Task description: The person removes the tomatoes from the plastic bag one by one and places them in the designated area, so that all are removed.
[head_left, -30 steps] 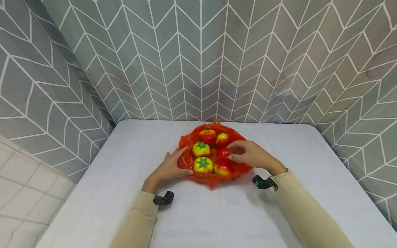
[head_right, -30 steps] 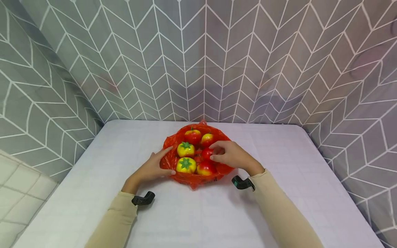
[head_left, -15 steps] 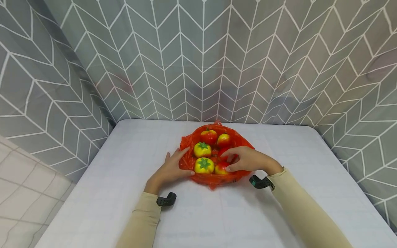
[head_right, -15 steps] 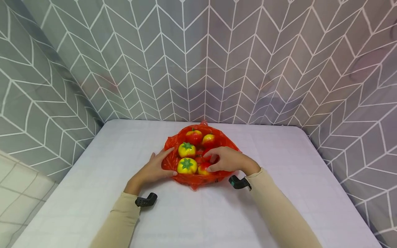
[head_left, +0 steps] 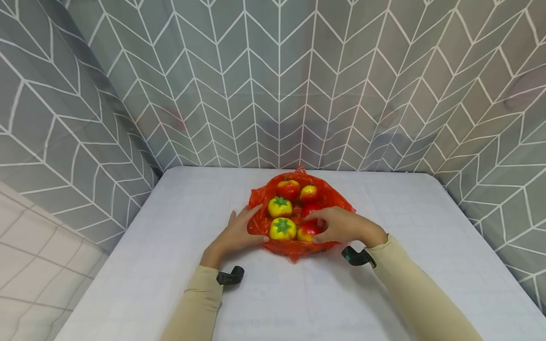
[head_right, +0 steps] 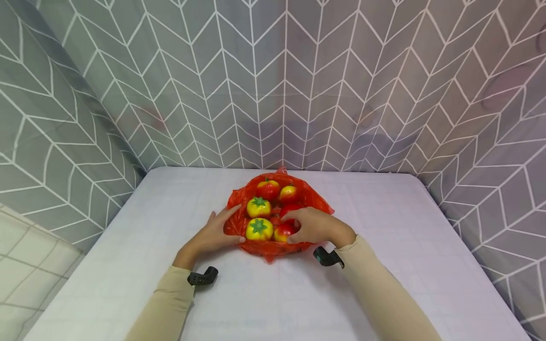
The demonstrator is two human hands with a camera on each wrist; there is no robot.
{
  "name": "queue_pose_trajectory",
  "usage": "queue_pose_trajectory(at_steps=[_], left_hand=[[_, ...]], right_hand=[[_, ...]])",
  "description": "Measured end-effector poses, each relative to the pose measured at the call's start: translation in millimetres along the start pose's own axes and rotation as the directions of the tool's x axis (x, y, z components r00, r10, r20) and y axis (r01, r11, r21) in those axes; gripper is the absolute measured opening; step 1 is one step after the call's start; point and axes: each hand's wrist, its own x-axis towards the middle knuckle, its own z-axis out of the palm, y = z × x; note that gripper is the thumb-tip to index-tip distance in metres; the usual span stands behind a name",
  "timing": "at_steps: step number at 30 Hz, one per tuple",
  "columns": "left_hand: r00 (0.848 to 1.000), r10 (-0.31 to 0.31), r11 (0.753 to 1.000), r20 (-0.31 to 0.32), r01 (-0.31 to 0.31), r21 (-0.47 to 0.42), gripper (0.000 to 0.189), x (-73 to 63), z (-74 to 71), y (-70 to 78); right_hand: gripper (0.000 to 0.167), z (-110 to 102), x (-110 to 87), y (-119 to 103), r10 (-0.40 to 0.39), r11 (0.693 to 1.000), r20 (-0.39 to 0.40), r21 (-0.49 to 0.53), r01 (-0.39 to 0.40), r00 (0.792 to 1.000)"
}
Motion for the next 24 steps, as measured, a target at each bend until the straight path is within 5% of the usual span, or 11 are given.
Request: queue_pose_trajectory(at_steps=[24], left_hand=[[1.0,0.008,1.0,-0.002,-0.008,0.014,0.094,-2.2,-1.3,1.6]], right_hand=[[0.058,0.0,5.1,6.4,0.0,1.0,0.058,-0.025,0.002,0.998]])
